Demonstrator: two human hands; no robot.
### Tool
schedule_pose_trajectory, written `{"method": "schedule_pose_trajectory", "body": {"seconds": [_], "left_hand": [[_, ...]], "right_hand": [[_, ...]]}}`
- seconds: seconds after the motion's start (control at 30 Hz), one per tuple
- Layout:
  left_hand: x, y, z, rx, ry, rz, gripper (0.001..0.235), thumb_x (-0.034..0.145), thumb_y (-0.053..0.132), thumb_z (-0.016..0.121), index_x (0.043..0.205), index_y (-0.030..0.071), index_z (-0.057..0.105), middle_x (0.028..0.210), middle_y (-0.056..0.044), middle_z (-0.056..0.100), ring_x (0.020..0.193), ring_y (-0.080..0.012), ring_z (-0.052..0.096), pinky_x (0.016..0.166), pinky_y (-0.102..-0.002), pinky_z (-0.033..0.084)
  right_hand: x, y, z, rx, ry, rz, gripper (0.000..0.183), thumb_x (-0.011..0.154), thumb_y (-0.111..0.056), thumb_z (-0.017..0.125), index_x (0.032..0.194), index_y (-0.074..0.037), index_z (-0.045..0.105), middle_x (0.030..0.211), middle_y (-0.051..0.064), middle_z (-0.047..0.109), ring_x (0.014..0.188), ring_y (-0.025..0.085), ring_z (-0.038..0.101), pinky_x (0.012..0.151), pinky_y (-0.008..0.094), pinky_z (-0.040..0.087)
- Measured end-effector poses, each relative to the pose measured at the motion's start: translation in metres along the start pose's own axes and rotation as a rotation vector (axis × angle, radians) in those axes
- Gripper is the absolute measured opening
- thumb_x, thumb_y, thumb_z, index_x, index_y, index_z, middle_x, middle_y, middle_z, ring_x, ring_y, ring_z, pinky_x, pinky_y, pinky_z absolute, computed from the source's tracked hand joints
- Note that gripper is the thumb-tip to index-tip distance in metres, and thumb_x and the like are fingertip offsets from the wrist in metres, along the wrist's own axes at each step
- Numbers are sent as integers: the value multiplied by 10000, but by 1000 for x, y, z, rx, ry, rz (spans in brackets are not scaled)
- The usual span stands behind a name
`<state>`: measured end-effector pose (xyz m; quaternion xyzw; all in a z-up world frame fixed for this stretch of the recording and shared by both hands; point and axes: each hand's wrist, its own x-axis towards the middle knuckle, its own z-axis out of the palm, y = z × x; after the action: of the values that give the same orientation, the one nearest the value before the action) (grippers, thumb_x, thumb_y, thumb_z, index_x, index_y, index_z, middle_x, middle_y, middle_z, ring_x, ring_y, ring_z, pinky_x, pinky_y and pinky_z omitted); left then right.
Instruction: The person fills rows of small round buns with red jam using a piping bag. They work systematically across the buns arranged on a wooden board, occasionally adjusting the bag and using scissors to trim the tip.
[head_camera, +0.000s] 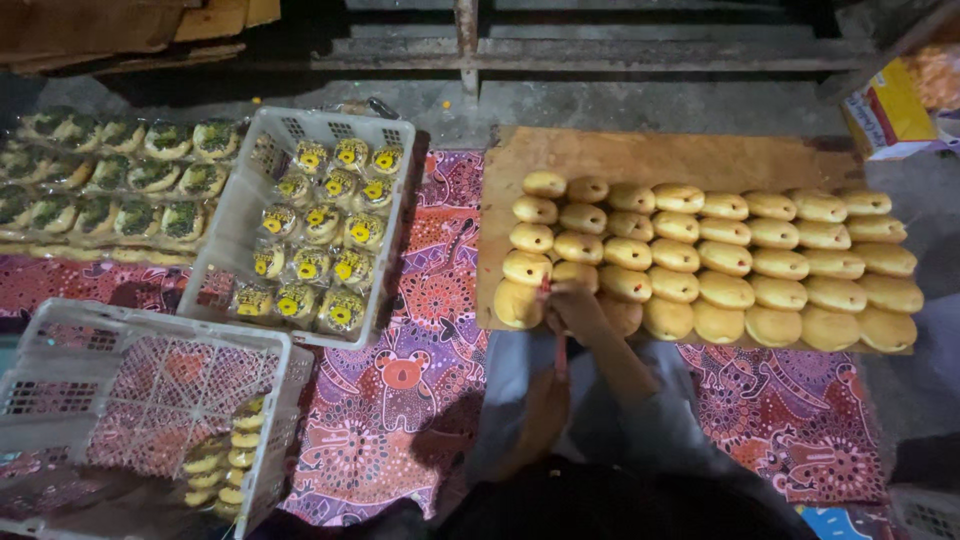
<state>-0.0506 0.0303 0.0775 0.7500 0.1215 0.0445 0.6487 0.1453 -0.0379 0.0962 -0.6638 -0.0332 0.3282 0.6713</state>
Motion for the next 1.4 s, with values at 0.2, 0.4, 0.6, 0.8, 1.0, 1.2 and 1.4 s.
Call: {"method": "schedule_pose_trajectory", "body": {"seconds": [0.2, 0.4, 0.6, 0.8, 1.0, 1.2, 1.4], "left_hand": [[-7, -37, 7, -116, -29, -81, 400, 1086, 354, 448, 836, 60, 554, 692, -74, 504, 645, -209, 476, 572, -400, 395], [11, -71, 14, 960, 121, 651, 296, 1015, 106, 485, 1235, -49, 609, 853, -123, 624, 744, -273, 595, 647, -407, 457], [14, -51, 12, 119, 58, 45, 329, 1113, 260, 456, 927, 51, 630, 667, -53, 527, 604, -194, 513, 519, -372, 384], [8, -8, 0, -297, -14, -252, 328, 1065, 330, 478, 881, 85, 596, 554, 15, 438, 483, -114, 428, 436, -319, 335], [10, -13, 2, -318, 20, -187, 285, 1081, 287, 510, 909, 80, 606, 610, 41, 433, 528, -85, 402, 453, -295, 308], [9, -29, 8, -271, 16, -51, 279, 1088, 271, 501, 931, 72, 617, 681, 1, 498, 595, -117, 462, 524, -305, 390], [16, -29, 15, -180, -31, -74, 274, 1065, 278, 476, 981, 74, 638, 738, -20, 558, 652, -126, 519, 582, -313, 432]], "right_hand": [[4, 1, 11, -40, 56, 24, 199, 953, -254, 635, 817, -109, 658, 548, -1, 537, 378, 142, 471, 339, 299, 336], [6, -38, 34, -418, 219, 166, 331, 953, -333, 610, 749, -73, 626, 503, 35, 487, 360, 178, 464, 321, 353, 333], [16, -25, 35, -482, 316, 111, 465, 1007, -408, 555, 703, -57, 581, 475, 67, 502, 359, 190, 506, 328, 373, 385], [56, 27, 15, -460, 288, -86, 461, 1007, -409, 547, 686, -79, 572, 438, 54, 499, 324, 197, 499, 302, 376, 369], [63, 33, 13, -253, 272, 34, 461, 1012, -423, 544, 696, -87, 553, 435, 46, 460, 298, 194, 442, 275, 374, 308], [26, -6, 15, 43, 165, 234, 449, 1029, -473, 537, 750, -120, 537, 489, -10, 430, 324, 142, 411, 300, 315, 313], [-3, -43, -11, -134, -25, -125, 298, 1022, -263, 545, 870, -72, 716, 581, -19, 548, 445, 97, 456, 418, 277, 348]]}}
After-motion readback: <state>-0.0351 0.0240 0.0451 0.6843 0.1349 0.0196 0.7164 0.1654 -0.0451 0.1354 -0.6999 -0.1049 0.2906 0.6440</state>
